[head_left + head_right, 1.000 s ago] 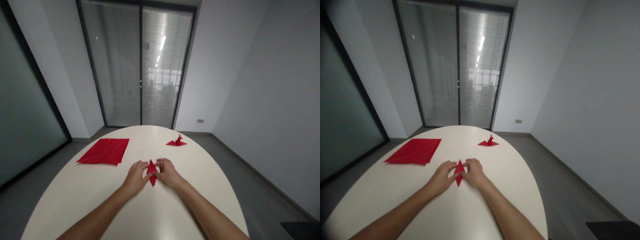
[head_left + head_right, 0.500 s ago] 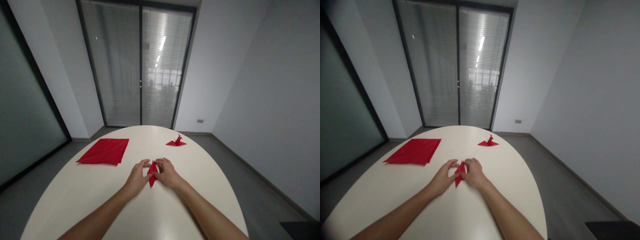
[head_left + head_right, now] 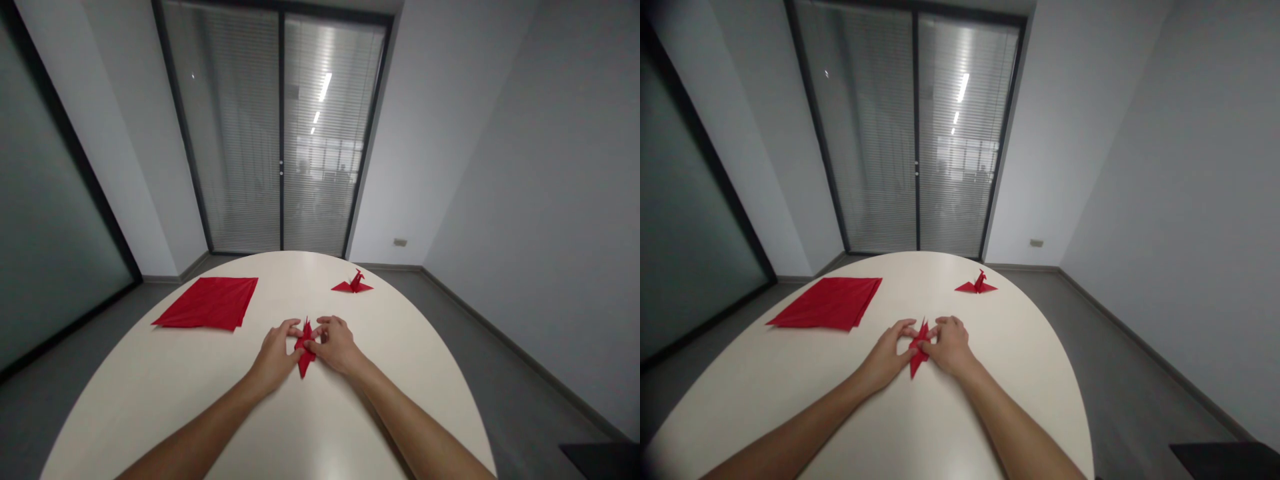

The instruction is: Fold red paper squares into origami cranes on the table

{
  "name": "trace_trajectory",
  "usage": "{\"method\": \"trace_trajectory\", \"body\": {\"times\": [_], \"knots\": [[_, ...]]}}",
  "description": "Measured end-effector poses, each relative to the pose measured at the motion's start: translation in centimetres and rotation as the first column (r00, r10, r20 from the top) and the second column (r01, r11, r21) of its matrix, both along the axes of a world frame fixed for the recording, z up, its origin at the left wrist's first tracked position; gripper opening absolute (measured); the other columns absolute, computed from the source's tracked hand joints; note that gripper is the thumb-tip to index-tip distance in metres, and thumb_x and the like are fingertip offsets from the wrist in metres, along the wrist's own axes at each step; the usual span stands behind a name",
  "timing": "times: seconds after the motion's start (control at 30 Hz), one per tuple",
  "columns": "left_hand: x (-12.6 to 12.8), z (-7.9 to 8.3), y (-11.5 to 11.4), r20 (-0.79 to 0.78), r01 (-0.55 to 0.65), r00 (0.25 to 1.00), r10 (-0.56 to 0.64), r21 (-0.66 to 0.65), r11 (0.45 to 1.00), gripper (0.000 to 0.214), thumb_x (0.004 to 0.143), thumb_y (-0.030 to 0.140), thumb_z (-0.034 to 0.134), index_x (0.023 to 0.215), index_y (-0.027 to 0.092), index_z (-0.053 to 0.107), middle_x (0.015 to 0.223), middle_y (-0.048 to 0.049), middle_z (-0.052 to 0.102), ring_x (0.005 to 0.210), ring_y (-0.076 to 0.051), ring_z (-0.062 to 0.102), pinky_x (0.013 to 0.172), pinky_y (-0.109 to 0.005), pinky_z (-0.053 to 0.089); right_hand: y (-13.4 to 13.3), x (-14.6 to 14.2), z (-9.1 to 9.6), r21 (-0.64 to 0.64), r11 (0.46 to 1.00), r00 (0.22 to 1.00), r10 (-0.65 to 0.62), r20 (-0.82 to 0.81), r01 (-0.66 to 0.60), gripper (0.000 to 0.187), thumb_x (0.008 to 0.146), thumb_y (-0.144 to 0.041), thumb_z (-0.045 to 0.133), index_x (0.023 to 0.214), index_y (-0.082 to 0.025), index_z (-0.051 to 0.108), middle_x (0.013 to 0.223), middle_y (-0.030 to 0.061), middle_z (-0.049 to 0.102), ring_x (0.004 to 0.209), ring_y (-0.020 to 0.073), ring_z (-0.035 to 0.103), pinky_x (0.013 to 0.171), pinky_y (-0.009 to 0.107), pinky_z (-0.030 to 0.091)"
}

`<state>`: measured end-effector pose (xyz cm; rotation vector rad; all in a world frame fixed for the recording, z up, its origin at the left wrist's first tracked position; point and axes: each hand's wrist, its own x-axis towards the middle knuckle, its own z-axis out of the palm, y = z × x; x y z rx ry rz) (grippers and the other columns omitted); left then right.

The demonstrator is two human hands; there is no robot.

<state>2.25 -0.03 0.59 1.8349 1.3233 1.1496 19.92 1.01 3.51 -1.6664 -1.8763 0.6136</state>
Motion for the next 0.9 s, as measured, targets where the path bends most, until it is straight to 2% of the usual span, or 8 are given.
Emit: {"method": "trace_trajectory", "body": {"times": [0.13,0.23,0.33,0.5,0.6,0.67,0.77,0.9], "knots": [[0.2,0.0,0.0,0.109,0.060,0.992,-0.058,-0.014,0.998,0.054,0.074,0.005,0.063,0.124,0.020,0.054,0.101,-0.0037,0.069,0.103,-0.021,0.065,0.102,-0.043,0.046,-0.1,0.0,0.3,0.034,0.999,1.000,0.015,-0.025,-0.014,0.008,0.072,-0.030,0.075,0.073,-0.022,0.075,0.121,0.0089,0.069,0.125,0.0327,0.052,0.102,0.046,0.039],[0.3,-0.1,0.1,0.230,0.088,0.970,-0.076,-0.040,0.995,0.054,0.075,0.008,0.062,0.126,0.021,0.053,0.112,-0.0061,0.065,0.102,-0.020,0.067,0.093,-0.039,0.054,0.0,0.1,0.2,0.013,0.997,0.990,0.082,-0.117,-0.081,0.011,0.078,-0.032,0.070,0.077,-0.021,0.072,0.094,0.0054,0.073,0.096,0.0243,0.064,0.087,0.038,0.046],[0.3,-0.1,0.3,0.304,0.097,0.950,-0.071,-0.072,0.993,0.055,0.075,0.013,0.064,0.128,0.021,0.051,0.125,-0.0098,0.059,0.092,-0.018,0.068,0.083,-0.037,0.058,0.1,0.2,-0.2,-0.022,0.983,0.940,0.168,-0.298,-0.182,0.014,0.082,-0.033,0.066,0.083,-0.019,0.067,0.075,0.0006,0.069,0.070,0.0169,0.062,0.069,0.029,0.046],[0.1,0.2,0.6,0.328,0.065,0.944,-0.030,-0.097,0.993,0.055,0.075,0.018,0.067,0.129,0.020,0.052,0.118,-0.0091,0.063,0.085,-0.017,0.067,0.078,-0.034,0.059,0.3,0.3,-0.5,0.074,0.959,0.831,0.274,-0.484,-0.273,0.023,0.074,-0.024,0.072,0.092,-0.020,0.059,0.083,0.0000,0.065,0.075,0.0160,0.061,0.069,0.027,0.047],[-0.2,0.4,0.7,0.362,0.063,0.932,-0.026,-0.092,0.994,0.055,0.075,0.017,0.066,0.128,0.021,0.051,0.121,-0.0097,0.062,0.085,-0.017,0.067,0.076,-0.034,0.059,0.6,0.6,-0.6,0.119,0.971,0.856,0.239,-0.459,-0.207,0.030,0.073,-0.024,0.074,0.099,-0.020,0.060,0.093,0.0028,0.067,0.083,0.0173,0.062,0.074,0.028,0.048],[-0.3,0.3,0.8,0.371,0.059,0.928,-0.019,-0.098,0.993,0.056,0.074,0.017,0.065,0.127,0.022,0.051,0.124,-0.0097,0.060,0.084,-0.016,0.067,0.075,-0.033,0.059,0.7,0.8,-0.8,0.097,0.977,0.893,0.213,-0.396,-0.190,0.030,0.074,-0.026,0.074,0.101,-0.019,0.064,0.095,0.0039,0.068,0.079,0.0168,0.061,0.071,0.029,0.047],[-0.3,0.2,1.0,0.377,0.064,0.926,-0.016,-0.115,0.991,0.055,0.072,0.018,0.067,0.125,0.021,0.053,0.120,-0.0084,0.061,0.081,-0.015,0.066,0.075,-0.032,0.059,0.9,1.1,-1.2,0.049,0.976,0.929,0.217,-0.300,-0.212,0.024,0.077,-0.031,0.072,0.097,-0.018,0.071,0.085,0.0019,0.069,0.066,0.0149,0.055,0.063,0.028,0.043],[-0.2,0.4,0.9,0.390,0.085,0.920,-0.034,-0.115,0.990,0.051,0.071,0.023,0.070,0.119,0.020,0.055,0.113,-0.0079,0.063,0.083,-0.016,0.067,0.076,-0.034,0.058,0.8,1.2,-1.3,0.059,0.971,0.933,0.237,-0.272,-0.230,0.017,0.080,-0.031,0.068,0.090,-0.018,0.073,0.076,0.0005,0.066,0.065,0.0154,0.054,0.061,0.027,0.040]]}}
